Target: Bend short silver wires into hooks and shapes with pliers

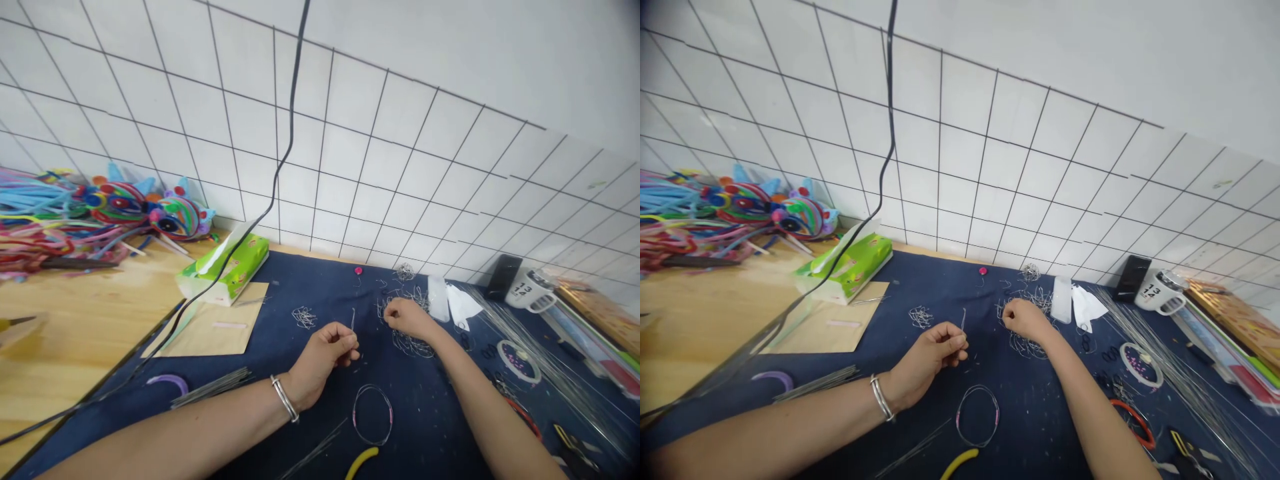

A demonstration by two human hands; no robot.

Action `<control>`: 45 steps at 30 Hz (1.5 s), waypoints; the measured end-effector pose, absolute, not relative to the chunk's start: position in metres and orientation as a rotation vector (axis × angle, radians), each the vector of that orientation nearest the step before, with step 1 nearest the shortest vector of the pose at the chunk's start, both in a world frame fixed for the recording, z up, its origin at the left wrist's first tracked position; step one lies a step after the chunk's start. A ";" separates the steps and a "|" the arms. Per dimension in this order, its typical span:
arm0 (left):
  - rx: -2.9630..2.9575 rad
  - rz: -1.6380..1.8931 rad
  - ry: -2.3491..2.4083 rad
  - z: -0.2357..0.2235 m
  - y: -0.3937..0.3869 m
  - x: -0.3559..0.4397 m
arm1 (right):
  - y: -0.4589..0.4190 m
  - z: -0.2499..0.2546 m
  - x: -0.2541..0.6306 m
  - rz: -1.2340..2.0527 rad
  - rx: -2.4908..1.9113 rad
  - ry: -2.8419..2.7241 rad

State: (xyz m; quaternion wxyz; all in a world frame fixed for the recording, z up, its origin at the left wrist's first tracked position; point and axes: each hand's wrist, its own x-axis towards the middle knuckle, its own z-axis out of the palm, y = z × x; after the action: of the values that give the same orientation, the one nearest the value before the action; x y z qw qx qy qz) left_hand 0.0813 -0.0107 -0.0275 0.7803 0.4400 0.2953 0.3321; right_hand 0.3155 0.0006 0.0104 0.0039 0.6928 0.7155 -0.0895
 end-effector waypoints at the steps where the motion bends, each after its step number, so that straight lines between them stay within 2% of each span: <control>1: 0.951 0.717 0.639 -0.028 -0.011 0.081 | -0.001 0.014 0.317 -0.324 2.148 2.265; 7: 0.963 0.720 0.638 -0.027 -0.012 0.081 | 0.004 0.022 0.322 -0.337 2.200 2.240; 19: 0.967 0.722 0.638 -0.027 -0.011 0.081 | 0.014 -0.019 0.293 -0.107 2.492 2.060; 25: 0.954 0.720 0.634 -0.025 -0.011 0.081 | 0.006 -0.003 0.307 -0.378 2.594 2.198; 33: 0.957 0.733 0.642 -0.025 -0.012 0.081 | -0.025 0.019 0.298 -1.133 2.579 2.374; 36: 0.947 0.740 0.648 -0.025 -0.012 0.082 | -0.030 0.020 0.294 -1.325 2.567 2.362; 42: 0.925 0.738 0.657 -0.026 -0.012 0.082 | -0.035 0.021 0.286 -1.476 2.567 2.310; 45: 0.929 0.738 0.646 -0.027 -0.011 0.083 | -0.036 0.020 0.281 -1.221 2.502 2.374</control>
State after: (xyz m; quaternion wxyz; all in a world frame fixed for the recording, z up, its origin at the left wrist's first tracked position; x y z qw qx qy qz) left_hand 0.0827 -0.0106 -0.0274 0.7805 0.4299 0.2990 0.3415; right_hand 0.2806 -0.0362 0.0201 -0.2555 0.6612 0.6273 -0.3226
